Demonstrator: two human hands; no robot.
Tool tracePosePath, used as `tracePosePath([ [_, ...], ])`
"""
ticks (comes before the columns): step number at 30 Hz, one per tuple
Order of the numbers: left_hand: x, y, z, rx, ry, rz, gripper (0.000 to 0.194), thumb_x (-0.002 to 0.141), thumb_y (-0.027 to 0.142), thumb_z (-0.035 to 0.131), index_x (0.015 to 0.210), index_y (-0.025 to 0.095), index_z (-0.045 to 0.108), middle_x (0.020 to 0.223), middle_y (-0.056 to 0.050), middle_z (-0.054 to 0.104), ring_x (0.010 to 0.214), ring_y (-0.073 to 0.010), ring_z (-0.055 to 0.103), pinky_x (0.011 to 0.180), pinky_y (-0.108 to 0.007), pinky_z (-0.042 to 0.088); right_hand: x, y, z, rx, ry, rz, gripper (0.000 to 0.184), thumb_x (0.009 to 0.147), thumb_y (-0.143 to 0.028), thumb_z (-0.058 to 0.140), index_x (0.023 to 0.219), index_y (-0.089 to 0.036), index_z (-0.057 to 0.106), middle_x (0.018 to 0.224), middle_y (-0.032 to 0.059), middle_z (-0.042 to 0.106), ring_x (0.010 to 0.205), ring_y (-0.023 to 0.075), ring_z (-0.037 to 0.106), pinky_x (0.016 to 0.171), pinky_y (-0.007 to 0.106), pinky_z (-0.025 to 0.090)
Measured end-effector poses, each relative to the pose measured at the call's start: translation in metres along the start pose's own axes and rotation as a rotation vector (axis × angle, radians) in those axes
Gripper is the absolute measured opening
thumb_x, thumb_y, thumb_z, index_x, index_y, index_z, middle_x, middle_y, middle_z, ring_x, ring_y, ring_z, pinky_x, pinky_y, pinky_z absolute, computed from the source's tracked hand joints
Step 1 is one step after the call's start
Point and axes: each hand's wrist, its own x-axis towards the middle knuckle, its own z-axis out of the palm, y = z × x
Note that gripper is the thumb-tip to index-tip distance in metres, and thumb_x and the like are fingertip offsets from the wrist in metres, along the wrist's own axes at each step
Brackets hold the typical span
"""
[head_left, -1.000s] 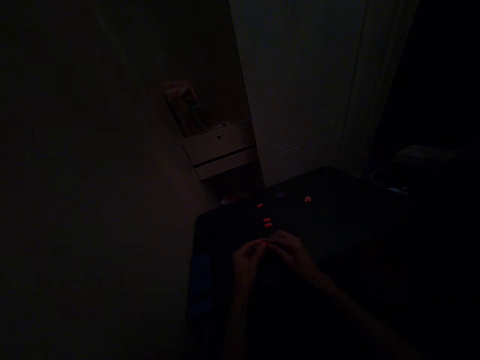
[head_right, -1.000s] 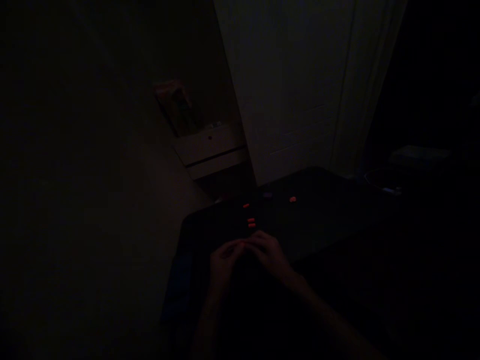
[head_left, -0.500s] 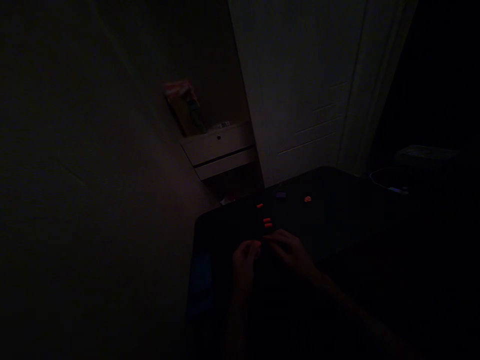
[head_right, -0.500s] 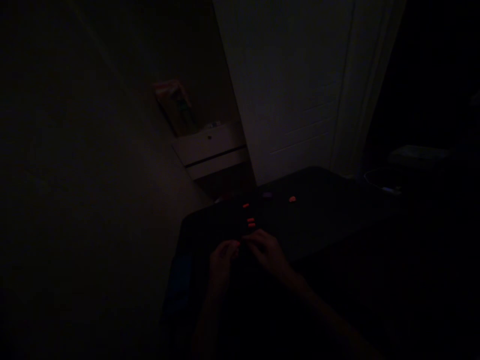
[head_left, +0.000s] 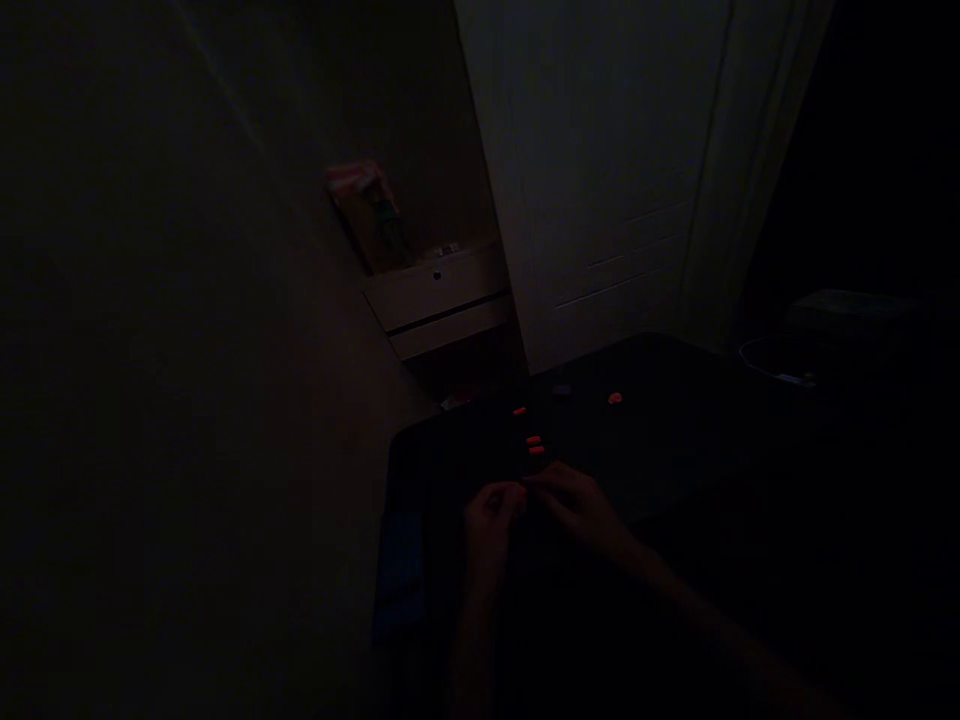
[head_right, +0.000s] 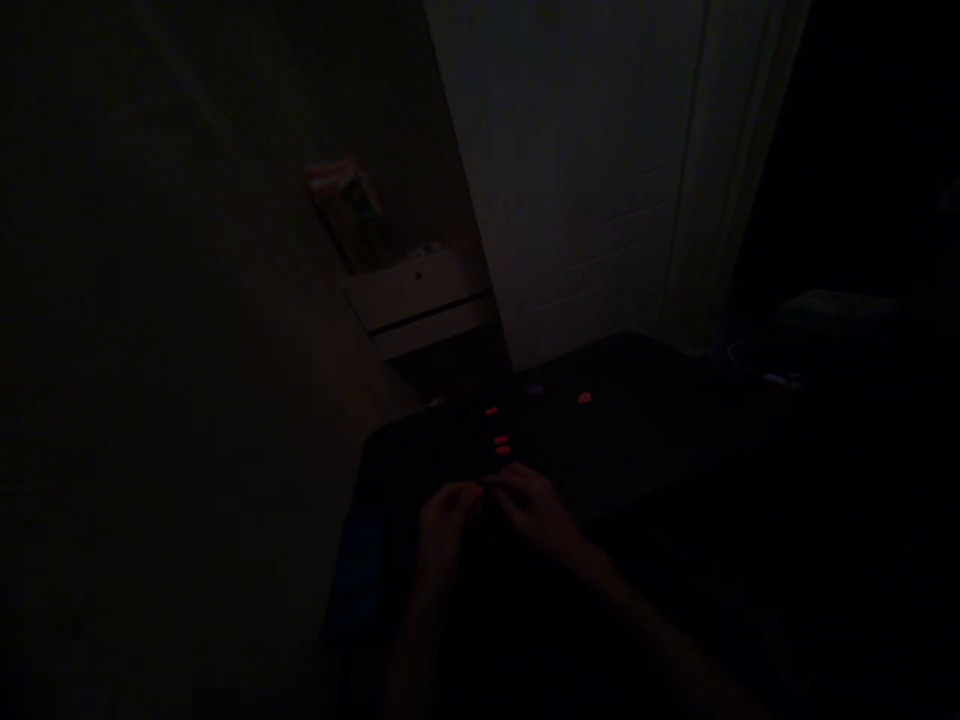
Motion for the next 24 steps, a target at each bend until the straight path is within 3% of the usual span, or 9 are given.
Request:
tracePosePath([
  [12, -0.006, 0.011, 0.002, -0.036, -0.001, -0.038, 0.031, 0.061, 0.033, 0.089, 0.085, 0.015, 0.08, 0.088, -0.01, 0.08, 0.086, -0.0239, 0.073, 0.085, -0.036, 0.056, -0.001, -0.001, -0.001, 0.006, 0.016, 0.003, 0.021, 0.095, -0.024, 0.062, 0.111, -0.025, 0.075, 0.102, 0.0069, 0.072, 0.094, 0.0206, 0.069, 0.087, 0.035, 0.055],
  [19, -0.005, 0.008, 0.002, -0.039, 0.001, -0.017, 0.032, 0.064, 0.036, 0.088, 0.086, 0.015, 0.08, 0.087, -0.01, 0.079, 0.083, -0.0222, 0.073, 0.08, -0.033, 0.057, 0.0, -0.001, 0.0, 0.033, 0.035, 0.011, 0.017, 0.094, -0.032, 0.067, 0.104, -0.024, 0.077, 0.101, 0.0072, 0.074, 0.094, 0.0219, 0.07, 0.086, 0.036, 0.056],
  [24, -0.006, 0.01, 0.003, 0.057, -0.065, -0.007, 0.033, 0.074, 0.045, 0.08, 0.083, 0.014, 0.081, 0.078, -0.008, 0.077, 0.073, -0.0194, 0.069, 0.072, -0.03, 0.054, 0.0, 0.0, 0.0, 0.015, 0.073, 0.0, 0.017, 0.095, -0.033, 0.065, 0.102, -0.024, 0.077, 0.097, 0.0062, 0.072, 0.09, 0.0206, 0.069, 0.083, 0.033, 0.056],
])
